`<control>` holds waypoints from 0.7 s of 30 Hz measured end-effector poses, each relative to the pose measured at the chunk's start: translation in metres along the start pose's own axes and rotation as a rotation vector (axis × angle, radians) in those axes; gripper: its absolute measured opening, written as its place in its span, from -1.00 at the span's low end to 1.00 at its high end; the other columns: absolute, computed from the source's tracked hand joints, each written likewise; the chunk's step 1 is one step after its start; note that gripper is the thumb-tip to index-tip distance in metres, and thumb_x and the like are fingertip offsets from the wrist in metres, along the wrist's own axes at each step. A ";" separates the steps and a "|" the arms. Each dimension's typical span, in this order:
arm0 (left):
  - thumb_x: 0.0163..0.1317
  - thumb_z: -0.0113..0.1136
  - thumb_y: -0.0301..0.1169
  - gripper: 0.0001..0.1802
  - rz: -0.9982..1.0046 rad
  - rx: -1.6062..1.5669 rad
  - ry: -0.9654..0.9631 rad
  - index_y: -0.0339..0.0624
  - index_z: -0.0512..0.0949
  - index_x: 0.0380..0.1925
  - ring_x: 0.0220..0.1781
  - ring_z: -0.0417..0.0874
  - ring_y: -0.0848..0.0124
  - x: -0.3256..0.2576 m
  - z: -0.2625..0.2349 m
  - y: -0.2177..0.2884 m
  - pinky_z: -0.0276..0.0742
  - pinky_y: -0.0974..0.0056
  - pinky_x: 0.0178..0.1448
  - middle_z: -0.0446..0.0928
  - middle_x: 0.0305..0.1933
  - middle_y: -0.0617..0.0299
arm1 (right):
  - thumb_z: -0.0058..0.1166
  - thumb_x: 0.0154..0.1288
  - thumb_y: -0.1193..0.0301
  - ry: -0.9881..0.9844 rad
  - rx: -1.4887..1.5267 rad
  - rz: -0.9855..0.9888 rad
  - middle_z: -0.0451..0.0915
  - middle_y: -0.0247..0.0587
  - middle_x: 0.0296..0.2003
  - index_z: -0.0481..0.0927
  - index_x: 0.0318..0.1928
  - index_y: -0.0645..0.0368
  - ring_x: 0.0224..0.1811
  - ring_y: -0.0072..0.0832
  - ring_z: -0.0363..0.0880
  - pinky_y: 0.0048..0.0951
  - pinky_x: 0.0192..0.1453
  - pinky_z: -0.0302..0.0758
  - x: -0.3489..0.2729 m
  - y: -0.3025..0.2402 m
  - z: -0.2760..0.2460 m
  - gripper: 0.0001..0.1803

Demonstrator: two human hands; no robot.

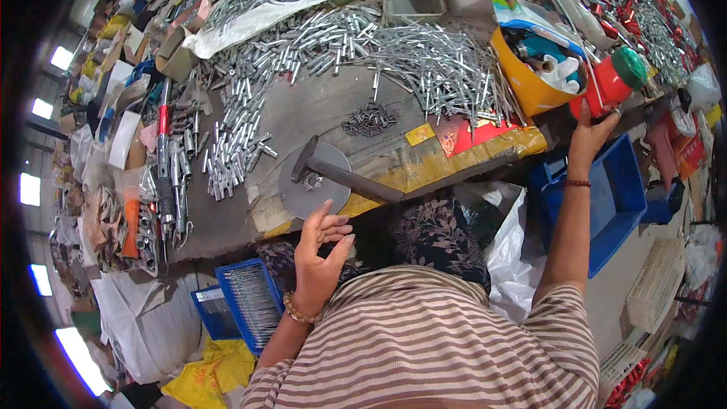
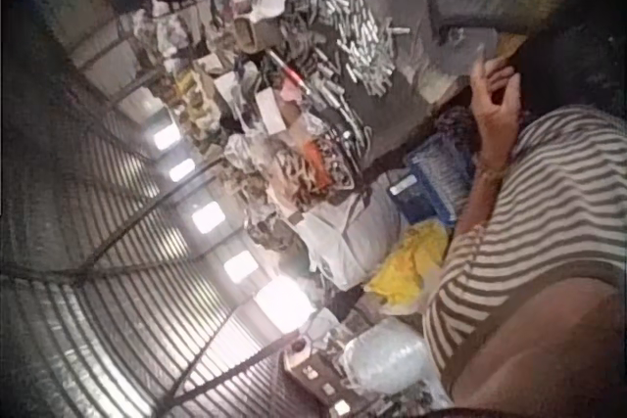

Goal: Assemble small metal components using a hammer and a metal jig on a workbench.

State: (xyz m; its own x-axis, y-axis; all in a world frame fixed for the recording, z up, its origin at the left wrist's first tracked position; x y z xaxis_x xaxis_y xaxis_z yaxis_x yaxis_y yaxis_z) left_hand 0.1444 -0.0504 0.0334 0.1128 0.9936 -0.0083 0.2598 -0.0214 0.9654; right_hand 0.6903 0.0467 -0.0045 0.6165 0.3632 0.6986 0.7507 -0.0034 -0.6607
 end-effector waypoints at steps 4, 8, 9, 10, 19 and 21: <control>0.38 0.24 -0.64 -0.36 0.054 0.031 0.030 -0.31 0.32 0.45 0.05 0.73 0.39 0.003 -0.002 0.005 0.61 0.31 0.20 0.67 0.06 0.04 | 0.40 0.34 0.02 0.021 -0.110 -0.015 0.47 0.16 0.17 0.30 0.31 0.42 0.23 0.02 0.48 -0.09 0.36 0.38 0.002 0.002 0.007 -0.15; 0.41 0.21 -0.63 -0.42 0.131 0.032 0.079 -0.34 0.35 0.41 -0.01 0.73 0.41 0.007 -0.013 0.004 0.62 0.32 0.16 0.69 0.01 0.06 | 0.39 0.36 0.08 -0.019 -0.026 0.080 0.52 0.10 0.18 0.33 0.29 0.43 0.18 -0.12 0.54 -0.17 0.32 0.44 0.005 0.006 0.003 -0.21; 0.41 0.21 -0.63 -0.42 0.135 0.025 0.074 -0.34 0.35 0.41 -0.01 0.73 0.41 0.006 -0.017 0.005 0.62 0.32 0.16 0.69 0.01 0.06 | 0.39 0.36 0.08 -0.013 -0.031 0.075 0.52 0.10 0.18 0.33 0.29 0.43 0.18 -0.12 0.54 -0.17 0.32 0.44 0.002 0.007 0.001 -0.21; 0.42 0.19 -0.64 -0.44 0.149 0.047 0.121 -0.35 0.37 0.40 -0.04 0.73 0.42 0.004 -0.025 0.006 0.62 0.33 0.13 0.69 -0.01 0.06 | 0.37 0.39 0.16 -0.005 0.128 0.075 0.54 0.05 0.17 0.35 0.28 0.41 0.17 -0.21 0.56 -0.23 0.31 0.46 -0.004 0.006 -0.002 -0.29; 0.45 0.17 -0.60 -0.53 0.292 0.171 0.581 -0.34 0.45 0.35 -0.11 0.68 0.49 0.013 -0.100 -0.032 0.55 0.38 -0.03 0.68 -0.08 0.17 | 0.30 0.36 0.48 -0.402 0.398 0.088 0.68 -0.17 -0.07 0.69 -0.06 0.27 0.06 -0.38 0.63 -0.33 0.19 0.54 -0.085 -0.183 0.002 -0.80; 0.42 0.23 -0.55 -0.50 0.242 0.270 0.641 -0.32 0.45 0.35 0.12 0.64 0.32 0.029 -0.113 -0.031 0.54 0.21 0.17 0.63 0.11 0.07 | 0.34 0.26 0.49 -0.620 0.196 -0.269 0.68 -0.07 -0.07 0.68 -0.03 0.27 0.04 -0.19 0.65 -0.26 0.18 0.54 -0.083 -0.231 0.037 -0.72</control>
Point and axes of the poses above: each hand's wrist, its own x-axis towards the middle knuckle, its own z-axis out of the palm, y = z × x, the point moved 2 cm from there along x, towards the middle knuckle
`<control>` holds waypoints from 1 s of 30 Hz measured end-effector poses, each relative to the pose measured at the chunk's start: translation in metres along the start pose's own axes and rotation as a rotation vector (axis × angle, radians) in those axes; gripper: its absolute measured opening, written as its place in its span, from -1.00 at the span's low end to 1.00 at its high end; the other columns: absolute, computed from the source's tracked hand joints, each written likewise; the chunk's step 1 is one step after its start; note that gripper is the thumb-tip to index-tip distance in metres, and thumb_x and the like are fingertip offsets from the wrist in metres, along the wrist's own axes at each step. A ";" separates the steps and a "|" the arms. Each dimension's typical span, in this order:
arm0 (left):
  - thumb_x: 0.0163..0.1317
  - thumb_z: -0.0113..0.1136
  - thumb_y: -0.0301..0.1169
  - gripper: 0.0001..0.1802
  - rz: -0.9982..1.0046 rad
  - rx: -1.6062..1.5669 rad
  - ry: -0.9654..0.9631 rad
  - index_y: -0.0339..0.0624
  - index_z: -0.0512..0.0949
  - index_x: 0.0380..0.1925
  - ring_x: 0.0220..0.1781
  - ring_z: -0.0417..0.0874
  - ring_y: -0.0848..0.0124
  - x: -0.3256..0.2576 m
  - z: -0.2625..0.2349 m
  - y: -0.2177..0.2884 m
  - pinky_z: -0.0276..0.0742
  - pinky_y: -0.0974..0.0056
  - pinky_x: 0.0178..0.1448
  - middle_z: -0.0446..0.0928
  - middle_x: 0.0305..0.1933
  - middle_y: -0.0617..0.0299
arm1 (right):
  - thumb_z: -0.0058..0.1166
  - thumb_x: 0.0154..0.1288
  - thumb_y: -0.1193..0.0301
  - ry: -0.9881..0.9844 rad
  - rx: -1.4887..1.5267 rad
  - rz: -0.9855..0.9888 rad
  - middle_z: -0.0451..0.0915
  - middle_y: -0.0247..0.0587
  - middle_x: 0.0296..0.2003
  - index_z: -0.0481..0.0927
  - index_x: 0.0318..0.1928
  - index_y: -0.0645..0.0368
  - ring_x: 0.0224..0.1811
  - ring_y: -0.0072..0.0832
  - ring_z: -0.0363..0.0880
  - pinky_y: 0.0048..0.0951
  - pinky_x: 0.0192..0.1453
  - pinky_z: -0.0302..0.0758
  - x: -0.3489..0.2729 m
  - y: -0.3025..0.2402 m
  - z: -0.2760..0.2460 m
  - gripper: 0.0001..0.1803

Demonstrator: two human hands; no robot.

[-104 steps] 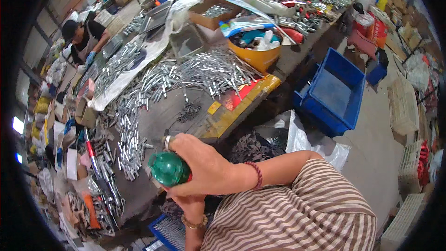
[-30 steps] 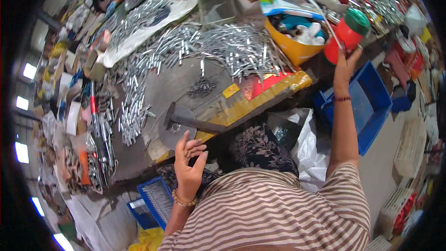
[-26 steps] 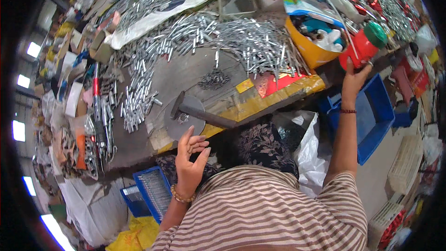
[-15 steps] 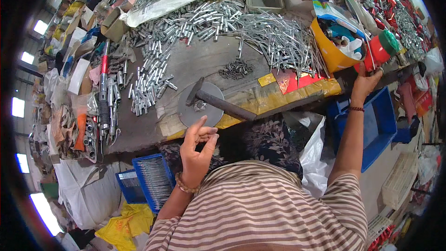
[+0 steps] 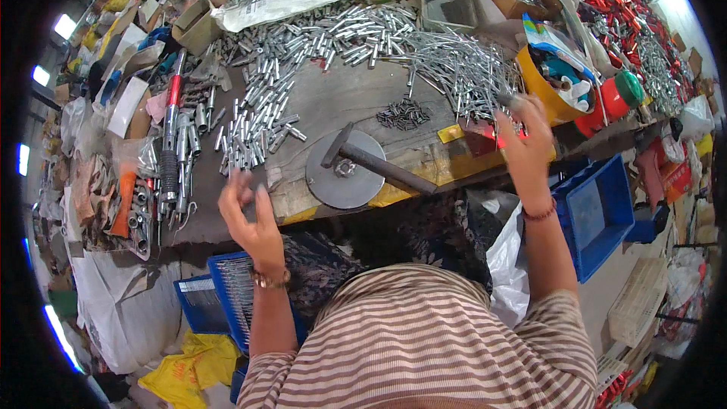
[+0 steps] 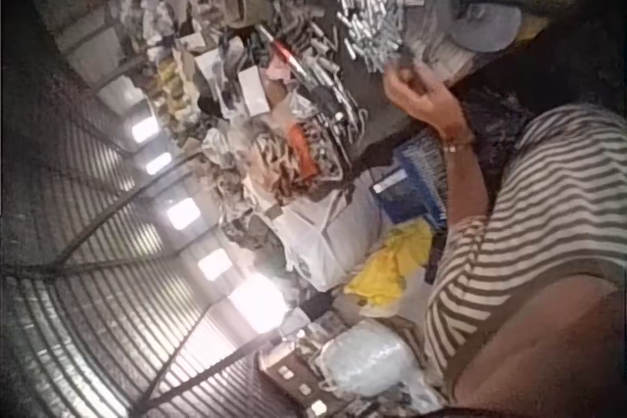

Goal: Assemble small metal components using a hammer and a metal jig on a workbench.

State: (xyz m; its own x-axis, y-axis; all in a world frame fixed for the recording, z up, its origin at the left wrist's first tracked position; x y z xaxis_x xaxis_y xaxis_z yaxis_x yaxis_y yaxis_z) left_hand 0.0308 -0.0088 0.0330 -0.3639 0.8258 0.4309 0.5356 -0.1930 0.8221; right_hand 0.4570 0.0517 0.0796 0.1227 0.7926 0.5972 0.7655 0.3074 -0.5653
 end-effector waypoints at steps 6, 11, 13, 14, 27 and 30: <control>0.38 0.31 -0.29 -0.36 0.271 0.525 0.206 -0.26 0.39 0.40 0.50 0.32 -0.09 0.026 0.013 -0.022 0.18 -0.13 0.54 0.44 0.40 -0.04 | 0.39 0.20 0.34 -0.191 -0.242 -0.374 0.64 -0.13 -0.05 0.66 -0.10 0.18 0.10 -0.11 0.59 -0.13 0.28 0.45 0.076 -0.021 0.126 -0.70; 0.37 0.32 -0.24 -0.34 0.212 0.528 0.150 -0.20 0.39 0.41 0.53 0.30 -0.10 0.023 0.010 -0.024 0.18 -0.16 0.54 0.43 0.42 -0.04 | 0.39 0.18 0.30 -0.312 -0.548 -0.430 0.58 -0.18 -0.03 0.64 -0.06 0.10 0.21 -0.17 0.50 -0.08 0.38 0.36 0.096 -0.003 0.164 -0.66; 0.36 0.33 -0.23 -0.34 0.216 0.564 0.121 -0.19 0.39 0.40 0.53 0.31 -0.07 0.022 0.011 -0.024 0.18 -0.15 0.53 0.44 0.41 -0.04 | 0.37 0.19 0.31 -0.335 -0.546 -0.452 0.57 -0.19 -0.05 0.64 -0.07 0.08 0.19 -0.18 0.51 -0.08 0.37 0.36 0.094 0.000 0.157 -0.68; 0.36 0.33 -0.23 -0.34 0.210 0.565 0.119 -0.19 0.39 0.40 0.53 0.31 -0.07 0.021 0.010 -0.024 0.18 -0.15 0.53 0.44 0.41 -0.04 | 0.36 0.20 0.33 -0.354 -0.542 -0.473 0.57 -0.20 -0.06 0.63 -0.08 0.06 0.18 -0.18 0.51 -0.09 0.36 0.37 0.092 -0.001 0.152 -0.71; 0.34 0.36 -0.42 -0.46 0.185 0.318 0.111 -0.23 0.50 0.31 0.30 0.56 0.17 0.026 0.007 -0.027 0.39 0.08 0.42 0.57 0.27 0.05 | 0.22 0.19 0.45 -0.273 -0.502 -0.570 0.61 -0.19 -0.15 0.68 -0.21 0.07 0.08 -0.16 0.61 -0.10 0.36 0.46 0.056 0.004 0.098 -0.86; 0.34 0.32 -0.46 -0.51 0.036 0.067 0.105 -0.26 0.51 0.26 0.26 0.57 0.13 0.025 -0.002 -0.031 0.42 0.06 0.38 0.60 0.23 0.05 | 0.26 0.23 0.43 -0.189 -0.518 -0.592 0.65 -0.14 0.03 0.70 -0.20 0.10 0.15 -0.13 0.61 -0.08 0.34 0.46 0.047 0.010 0.088 -0.87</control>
Point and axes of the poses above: each hand's wrist, its own x-axis towards the middle knuckle, its own z-axis out of the palm, y = z × x, the point moved 2 cm from there along x, towards the middle knuckle
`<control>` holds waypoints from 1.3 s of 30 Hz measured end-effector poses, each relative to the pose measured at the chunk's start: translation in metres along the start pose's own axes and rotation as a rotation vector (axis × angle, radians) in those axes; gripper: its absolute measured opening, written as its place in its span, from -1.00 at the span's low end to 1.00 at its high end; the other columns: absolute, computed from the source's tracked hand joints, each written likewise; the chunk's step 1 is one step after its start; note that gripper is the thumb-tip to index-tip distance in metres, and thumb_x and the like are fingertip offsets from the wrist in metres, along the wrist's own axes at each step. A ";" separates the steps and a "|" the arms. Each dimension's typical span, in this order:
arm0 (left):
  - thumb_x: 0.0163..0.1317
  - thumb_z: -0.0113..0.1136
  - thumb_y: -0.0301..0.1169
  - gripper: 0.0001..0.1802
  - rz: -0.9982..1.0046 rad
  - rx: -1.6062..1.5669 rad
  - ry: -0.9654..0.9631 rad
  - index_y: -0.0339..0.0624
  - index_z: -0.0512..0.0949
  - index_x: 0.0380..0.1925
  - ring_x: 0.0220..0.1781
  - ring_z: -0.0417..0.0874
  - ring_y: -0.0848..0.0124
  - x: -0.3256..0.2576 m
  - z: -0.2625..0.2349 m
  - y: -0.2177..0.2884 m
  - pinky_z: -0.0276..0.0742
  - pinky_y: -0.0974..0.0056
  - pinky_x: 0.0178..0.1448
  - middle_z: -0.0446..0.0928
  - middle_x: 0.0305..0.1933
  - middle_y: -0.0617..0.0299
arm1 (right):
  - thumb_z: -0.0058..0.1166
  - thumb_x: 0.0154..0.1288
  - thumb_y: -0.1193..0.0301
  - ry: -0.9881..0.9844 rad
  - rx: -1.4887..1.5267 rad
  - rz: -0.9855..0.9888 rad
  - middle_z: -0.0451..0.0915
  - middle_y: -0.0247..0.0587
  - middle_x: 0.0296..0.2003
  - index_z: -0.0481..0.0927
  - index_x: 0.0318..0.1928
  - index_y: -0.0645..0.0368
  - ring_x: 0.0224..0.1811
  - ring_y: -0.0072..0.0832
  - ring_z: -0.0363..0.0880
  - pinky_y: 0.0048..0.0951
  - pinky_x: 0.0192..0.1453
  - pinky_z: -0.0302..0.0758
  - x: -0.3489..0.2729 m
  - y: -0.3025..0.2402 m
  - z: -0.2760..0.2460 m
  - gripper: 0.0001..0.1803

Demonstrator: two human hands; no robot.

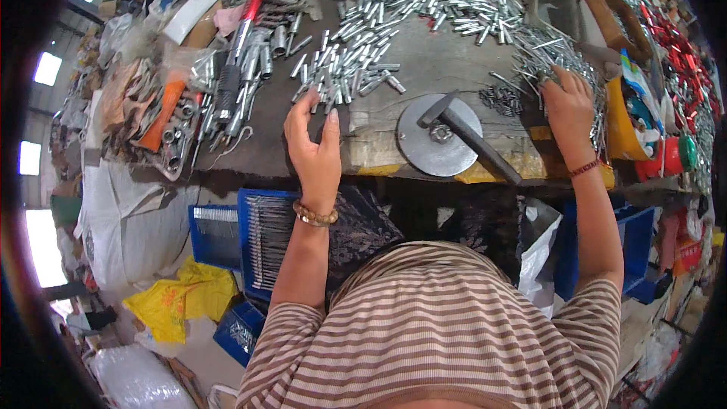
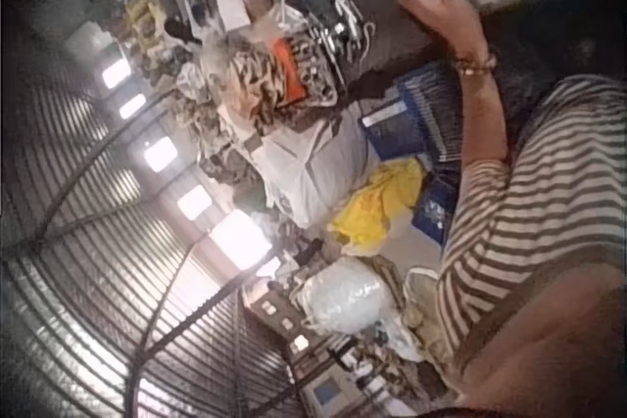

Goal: Assemble small metal components using a hammer and a metal jig on a workbench.

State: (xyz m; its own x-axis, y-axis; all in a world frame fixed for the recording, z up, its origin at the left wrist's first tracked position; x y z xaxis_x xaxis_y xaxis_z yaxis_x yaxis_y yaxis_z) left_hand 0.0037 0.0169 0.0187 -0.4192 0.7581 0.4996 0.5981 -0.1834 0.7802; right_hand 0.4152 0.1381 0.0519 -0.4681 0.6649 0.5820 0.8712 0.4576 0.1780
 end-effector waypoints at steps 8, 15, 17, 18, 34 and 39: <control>0.31 0.31 -0.45 -0.75 0.189 0.243 -0.317 -0.18 0.71 -0.02 -0.19 0.64 0.33 0.034 0.016 0.039 0.56 0.27 -0.05 0.66 -0.18 0.20 | 0.33 0.27 0.50 0.092 0.324 0.199 0.66 -0.10 0.10 0.68 -0.23 0.22 0.03 -0.17 0.65 -0.27 0.11 0.56 -0.017 -0.018 -0.028 -0.90; 0.17 0.43 -0.36 -0.76 0.340 0.617 -0.399 -0.13 0.68 -0.16 0.01 0.62 0.13 0.047 0.048 0.038 0.60 0.07 0.03 0.59 -0.15 0.18 | 0.24 0.40 0.57 -0.012 1.471 0.855 0.73 -0.35 -0.25 0.69 -0.17 0.30 -0.25 -0.68 0.63 -0.58 -0.10 0.56 -0.013 -0.100 -0.070 -0.95; 0.19 0.41 -0.39 -0.78 0.376 0.607 -0.428 -0.18 0.62 -0.20 -0.07 0.64 0.12 0.047 0.048 0.040 0.61 0.06 -0.04 0.61 -0.12 0.15 | 0.26 0.37 0.60 -0.051 1.643 0.896 0.72 -0.37 -0.28 0.67 -0.16 0.29 -0.25 -0.68 0.63 -0.55 -0.13 0.57 -0.021 -0.128 -0.064 -0.93; 0.19 0.41 -0.39 -0.78 0.379 0.602 -0.435 -0.18 0.62 -0.20 -0.07 0.64 0.12 0.045 0.049 0.044 0.61 0.06 -0.04 0.61 -0.12 0.15 | 0.25 0.31 0.66 -0.132 1.481 0.769 0.67 -0.34 -0.31 0.66 -0.16 0.26 -0.27 -0.59 0.66 -0.49 -0.18 0.57 -0.028 -0.134 -0.057 -0.88; 0.30 0.38 -0.53 -0.84 -0.104 -0.100 -0.616 -0.22 0.74 -0.13 -0.18 0.64 0.51 -0.032 0.029 0.071 0.57 0.36 -0.09 0.64 -0.16 0.30 | 0.28 0.07 0.56 -0.161 0.608 0.068 0.49 -0.19 -0.29 0.60 -0.33 0.13 -0.19 -0.14 0.59 -0.15 -0.11 0.56 -0.018 -0.148 -0.065 -0.86; 0.22 0.43 -0.50 -0.82 0.035 0.006 -0.572 -0.19 0.76 -0.16 -0.16 0.64 0.39 -0.030 0.030 0.069 0.55 0.29 -0.09 0.61 -0.17 0.24 | 0.30 0.06 0.54 -0.144 0.622 0.035 0.50 -0.21 -0.31 0.60 -0.33 0.13 -0.19 -0.17 0.59 -0.14 -0.10 0.56 -0.014 -0.150 -0.063 -0.85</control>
Point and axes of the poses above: each hand's wrist, its own x-axis towards the middle knuckle, its own z-axis out of the palm, y = z × x, the point moved 2 cm from there along x, towards the middle knuckle
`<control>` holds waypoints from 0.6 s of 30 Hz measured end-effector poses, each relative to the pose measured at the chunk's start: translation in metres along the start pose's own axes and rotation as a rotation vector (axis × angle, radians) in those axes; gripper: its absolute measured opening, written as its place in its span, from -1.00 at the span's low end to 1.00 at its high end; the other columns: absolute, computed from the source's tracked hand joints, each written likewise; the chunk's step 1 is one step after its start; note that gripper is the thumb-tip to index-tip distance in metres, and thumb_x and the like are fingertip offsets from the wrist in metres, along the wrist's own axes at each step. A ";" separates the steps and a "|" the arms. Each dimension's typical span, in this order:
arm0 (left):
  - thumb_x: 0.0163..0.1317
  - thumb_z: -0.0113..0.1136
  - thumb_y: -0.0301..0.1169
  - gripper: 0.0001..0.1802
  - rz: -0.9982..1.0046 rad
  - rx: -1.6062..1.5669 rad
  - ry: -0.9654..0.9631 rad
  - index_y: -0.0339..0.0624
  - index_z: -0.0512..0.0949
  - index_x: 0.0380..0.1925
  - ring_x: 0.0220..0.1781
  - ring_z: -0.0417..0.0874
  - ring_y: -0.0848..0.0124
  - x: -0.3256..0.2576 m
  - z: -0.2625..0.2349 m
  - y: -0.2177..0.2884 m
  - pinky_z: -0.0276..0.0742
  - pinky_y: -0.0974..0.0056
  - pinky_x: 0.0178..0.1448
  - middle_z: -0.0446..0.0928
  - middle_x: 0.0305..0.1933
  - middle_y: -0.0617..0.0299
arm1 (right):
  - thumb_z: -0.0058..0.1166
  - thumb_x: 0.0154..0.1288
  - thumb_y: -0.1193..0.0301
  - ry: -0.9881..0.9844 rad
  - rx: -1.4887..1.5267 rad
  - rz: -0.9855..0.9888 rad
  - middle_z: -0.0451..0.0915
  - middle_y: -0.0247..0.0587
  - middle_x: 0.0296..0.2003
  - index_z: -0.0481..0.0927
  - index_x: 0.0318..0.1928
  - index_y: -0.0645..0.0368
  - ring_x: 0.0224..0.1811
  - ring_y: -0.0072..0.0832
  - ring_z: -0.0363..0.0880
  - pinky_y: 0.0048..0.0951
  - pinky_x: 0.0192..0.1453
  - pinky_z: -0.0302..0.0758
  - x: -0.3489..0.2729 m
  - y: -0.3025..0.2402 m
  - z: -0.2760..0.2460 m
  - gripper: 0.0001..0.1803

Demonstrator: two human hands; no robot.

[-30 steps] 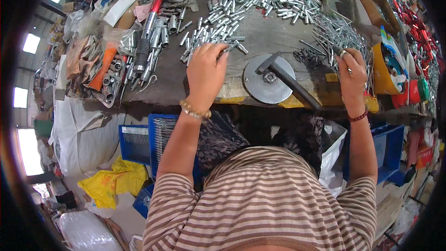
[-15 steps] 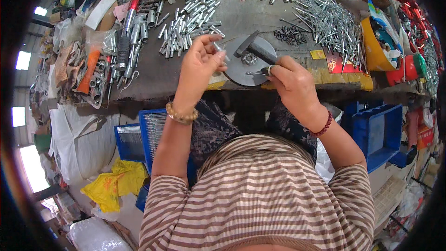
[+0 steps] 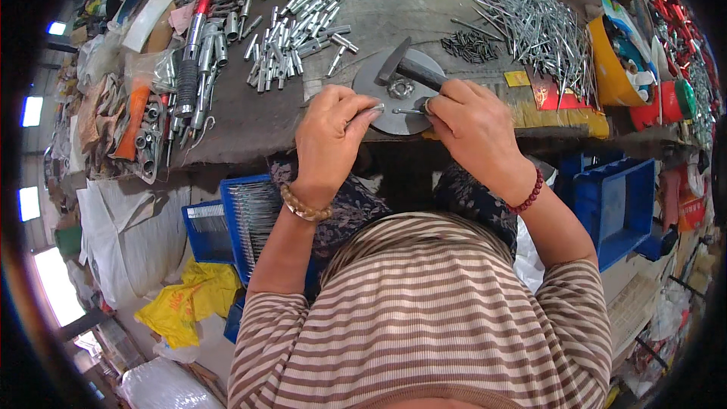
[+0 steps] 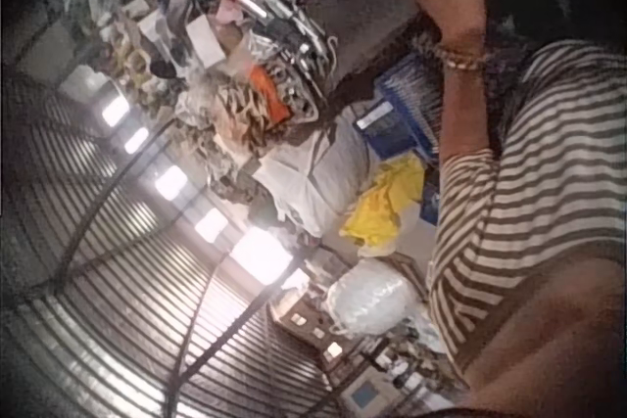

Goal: Assemble small metal components using a hammer and a metal jig on a workbench.

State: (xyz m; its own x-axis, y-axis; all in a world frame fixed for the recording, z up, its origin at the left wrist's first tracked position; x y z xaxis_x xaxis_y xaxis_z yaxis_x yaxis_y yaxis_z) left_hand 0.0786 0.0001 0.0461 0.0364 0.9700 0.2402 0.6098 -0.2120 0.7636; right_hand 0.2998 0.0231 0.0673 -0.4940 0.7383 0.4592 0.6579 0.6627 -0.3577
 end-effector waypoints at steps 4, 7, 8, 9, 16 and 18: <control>0.17 0.46 -0.49 -0.79 0.141 0.226 0.039 -0.17 0.77 -0.16 -0.11 0.64 0.29 0.002 -0.003 0.005 0.55 0.23 -0.03 0.61 -0.18 0.20 | 0.32 0.05 0.52 -0.015 -0.004 -0.012 0.50 -0.22 -0.31 0.60 -0.34 0.12 -0.19 -0.18 0.59 -0.16 -0.08 0.55 0.002 0.001 0.004 -0.84; 0.16 0.46 -0.49 -0.78 0.152 0.166 0.018 -0.16 0.77 -0.16 -0.09 0.64 0.26 0.003 -0.002 0.000 0.55 0.21 -0.01 0.61 -0.19 0.19 | 0.32 0.05 0.51 -0.027 -0.011 -0.017 0.50 -0.22 -0.31 0.60 -0.33 0.11 -0.18 -0.18 0.59 -0.16 -0.07 0.55 0.003 0.002 0.005 -0.84; 0.16 0.45 -0.49 -0.79 0.161 0.119 0.014 -0.16 0.77 -0.17 -0.09 0.64 0.25 0.004 -0.002 -0.002 0.55 0.22 -0.01 0.61 -0.20 0.19 | 0.31 0.05 0.51 -0.027 -0.020 -0.024 0.50 -0.22 -0.30 0.60 -0.33 0.11 -0.17 -0.18 0.59 -0.16 -0.07 0.55 0.003 0.001 0.006 -0.84; 0.16 0.45 -0.49 -0.79 0.157 0.120 0.016 -0.16 0.77 -0.17 -0.09 0.64 0.25 0.003 -0.002 -0.003 0.55 0.22 -0.01 0.61 -0.20 0.19 | 0.31 0.05 0.51 -0.029 -0.018 -0.026 0.50 -0.22 -0.30 0.60 -0.33 0.11 -0.17 -0.18 0.59 -0.16 -0.07 0.55 0.004 0.001 0.006 -0.84; 0.17 0.44 -0.51 -0.84 0.189 0.115 0.054 -0.20 0.74 -0.22 -0.11 0.64 0.24 0.000 0.002 -0.008 0.54 0.22 -0.02 0.62 -0.20 0.18 | 0.31 0.11 0.54 -0.016 -0.003 -0.048 0.50 -0.19 -0.31 0.61 -0.31 0.16 -0.21 -0.13 0.58 -0.16 -0.11 0.53 0.005 0.002 0.007 -0.85; 0.18 0.44 -0.51 -0.84 0.192 0.116 0.064 -0.19 0.74 -0.22 -0.12 0.64 0.25 -0.001 0.002 -0.008 0.54 0.22 -0.02 0.61 -0.21 0.18 | 0.31 0.11 0.54 -0.011 -0.003 -0.060 0.50 -0.19 -0.31 0.60 -0.31 0.16 -0.21 -0.13 0.58 -0.16 -0.11 0.53 0.005 0.004 0.008 -0.85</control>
State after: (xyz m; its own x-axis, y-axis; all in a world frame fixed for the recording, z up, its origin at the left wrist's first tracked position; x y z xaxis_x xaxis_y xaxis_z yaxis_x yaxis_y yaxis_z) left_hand 0.0755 0.0015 0.0388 0.1130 0.9028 0.4149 0.6836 -0.3736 0.6269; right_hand 0.2955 0.0303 0.0619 -0.5389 0.6982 0.4713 0.6283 0.7058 -0.3273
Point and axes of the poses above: each hand's wrist, its own x-axis towards the middle knuckle, its own z-axis out of the palm, y = z × x, the point moved 2 cm from there along x, towards the middle knuckle
